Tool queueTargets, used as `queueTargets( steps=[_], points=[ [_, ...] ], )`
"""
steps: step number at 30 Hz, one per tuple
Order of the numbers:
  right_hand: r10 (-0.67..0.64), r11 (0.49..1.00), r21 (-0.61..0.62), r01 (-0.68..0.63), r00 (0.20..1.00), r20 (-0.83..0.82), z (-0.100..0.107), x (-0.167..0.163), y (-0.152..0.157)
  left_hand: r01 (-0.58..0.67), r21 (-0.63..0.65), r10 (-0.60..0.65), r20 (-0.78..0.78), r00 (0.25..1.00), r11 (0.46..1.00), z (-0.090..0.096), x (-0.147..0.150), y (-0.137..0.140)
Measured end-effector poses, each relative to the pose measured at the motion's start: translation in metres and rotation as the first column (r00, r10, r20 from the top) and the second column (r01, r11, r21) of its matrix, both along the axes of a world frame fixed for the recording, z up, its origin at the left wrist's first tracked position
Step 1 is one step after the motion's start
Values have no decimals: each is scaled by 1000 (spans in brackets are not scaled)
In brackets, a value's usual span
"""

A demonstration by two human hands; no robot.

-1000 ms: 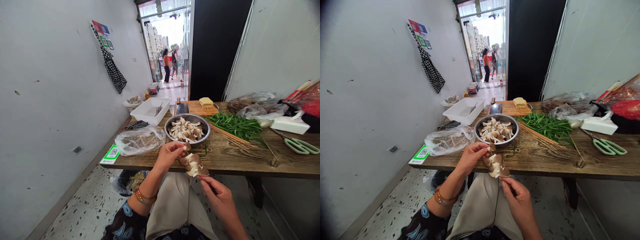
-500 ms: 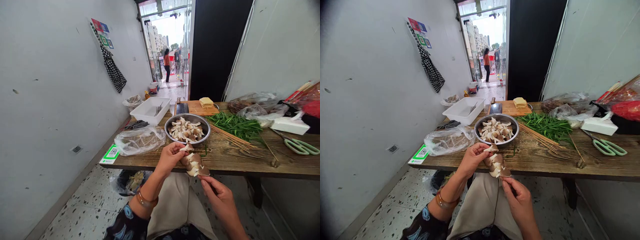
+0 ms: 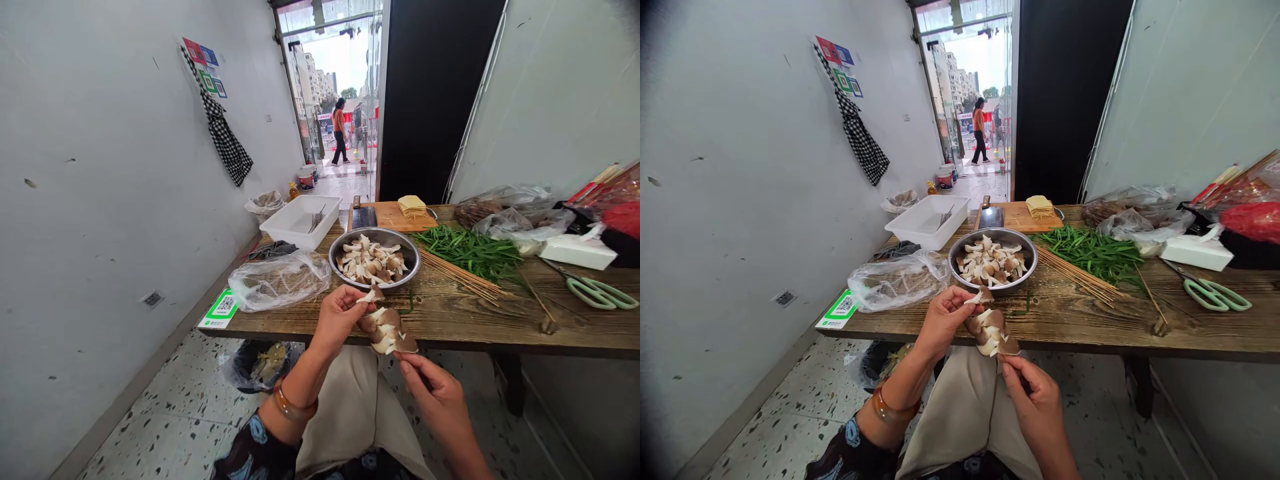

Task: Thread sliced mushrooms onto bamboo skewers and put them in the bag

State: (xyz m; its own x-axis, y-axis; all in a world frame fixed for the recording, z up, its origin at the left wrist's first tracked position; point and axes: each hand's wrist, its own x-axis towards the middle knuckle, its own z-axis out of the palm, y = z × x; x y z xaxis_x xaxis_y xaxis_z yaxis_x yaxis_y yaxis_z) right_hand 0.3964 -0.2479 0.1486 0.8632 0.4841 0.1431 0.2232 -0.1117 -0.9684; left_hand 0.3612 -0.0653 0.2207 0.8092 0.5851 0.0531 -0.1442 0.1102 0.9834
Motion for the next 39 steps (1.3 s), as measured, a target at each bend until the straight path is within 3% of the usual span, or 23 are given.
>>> queueTargets(
  steps=[10,17,24,26,29,32,39],
  points=[
    [23,999,40,-20,995,-99,3,-5,-2,163,42,-164,6,987,986,-2,-6,11],
    [30,999,37,-26,991,-130,5,-6,-1,216,204,-216,-20,976,955,-2,-9,17],
    [39,996,84,-26,988,-152,0,-3,3,327,314,-306,-116,945,891,0,-12,21],
    [60,993,108,-40,981,-184,-3,-2,3,305,254,-284,-113,952,918,-2,-11,21],
    [81,991,118,-56,971,-225,-5,-1,3,237,-7,-237,-55,970,972,-7,-7,18],
    [80,992,108,-57,973,-218,-5,0,4,209,-185,-223,-61,973,960,-13,-4,12],
    [73,997,37,-68,988,-137,-3,0,6,272,-270,-297,-56,953,924,-12,0,-8]
  ],
)
